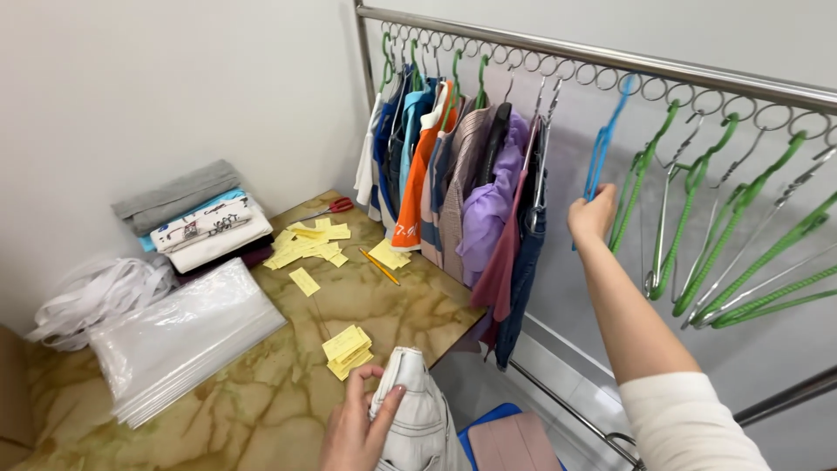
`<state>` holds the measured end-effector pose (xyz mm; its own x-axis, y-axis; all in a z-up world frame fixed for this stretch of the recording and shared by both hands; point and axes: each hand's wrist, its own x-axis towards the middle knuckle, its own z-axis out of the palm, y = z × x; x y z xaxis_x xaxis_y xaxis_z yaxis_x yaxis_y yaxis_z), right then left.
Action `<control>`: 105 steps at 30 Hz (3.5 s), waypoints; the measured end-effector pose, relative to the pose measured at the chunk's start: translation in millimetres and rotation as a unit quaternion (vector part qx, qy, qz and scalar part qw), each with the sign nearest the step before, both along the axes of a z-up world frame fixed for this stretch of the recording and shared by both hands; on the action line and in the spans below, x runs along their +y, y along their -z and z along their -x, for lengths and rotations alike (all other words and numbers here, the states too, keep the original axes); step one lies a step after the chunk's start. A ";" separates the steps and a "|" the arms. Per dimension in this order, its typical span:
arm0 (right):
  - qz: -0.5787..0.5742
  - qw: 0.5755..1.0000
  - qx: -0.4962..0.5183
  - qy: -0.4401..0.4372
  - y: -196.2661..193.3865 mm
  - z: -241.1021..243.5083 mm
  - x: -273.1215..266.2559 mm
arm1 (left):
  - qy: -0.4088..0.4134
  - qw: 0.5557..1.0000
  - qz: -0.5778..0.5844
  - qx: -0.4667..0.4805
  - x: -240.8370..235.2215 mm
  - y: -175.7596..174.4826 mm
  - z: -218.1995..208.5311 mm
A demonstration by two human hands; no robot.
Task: The person picks up various folded garments from a table, unfolds them, places them onto hangers, and hangs them on a metal clothing rack. The items handled include white pants, a patterned top, a grey top, a light blue top, a white top, and a light purple top.
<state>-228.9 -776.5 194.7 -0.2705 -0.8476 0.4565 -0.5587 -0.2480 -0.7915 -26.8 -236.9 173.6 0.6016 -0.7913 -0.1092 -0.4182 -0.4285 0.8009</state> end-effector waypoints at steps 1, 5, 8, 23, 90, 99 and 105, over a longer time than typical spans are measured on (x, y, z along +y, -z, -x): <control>-0.001 1.000 0.002 -0.003 -10.6 -2.7 18.1 | -0.003 1.000 -0.001 0.002 0.3 -0.6 0.6; -0.052 0.996 -0.051 -0.053 -6.7 4.9 78.1 | -0.008 0.996 0.090 -0.017 6.7 2.9 2.6; 0.014 0.994 -0.024 -0.110 25.6 31.8 157.7 | -0.009 0.983 0.184 0.008 17.9 3.8 4.6; -0.408 0.835 -0.336 -0.151 94.5 232.1 583.3 | 0.053 0.901 0.381 0.201 101.8 17.3 -63.6; -0.335 0.763 -0.062 -0.548 89.8 38.2 557.9 | 0.164 0.910 0.329 0.191 358.1 -52.6 -142.3; -0.170 0.810 -0.106 -0.551 66.7 32.8 598.2 | -0.068 0.948 0.302 0.079 377.8 -18.5 -163.0; -0.202 0.796 -0.070 -0.566 55.9 7.2 579.4 | -0.075 0.944 0.297 -0.122 412.4 -46.2 -146.6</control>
<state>-236.0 -197.1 138.8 0.7479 -0.6535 0.1164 -0.0580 -0.2390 -0.9693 119.7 175.5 219.8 0.6619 -0.5726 0.4837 -0.5921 -0.0038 0.8058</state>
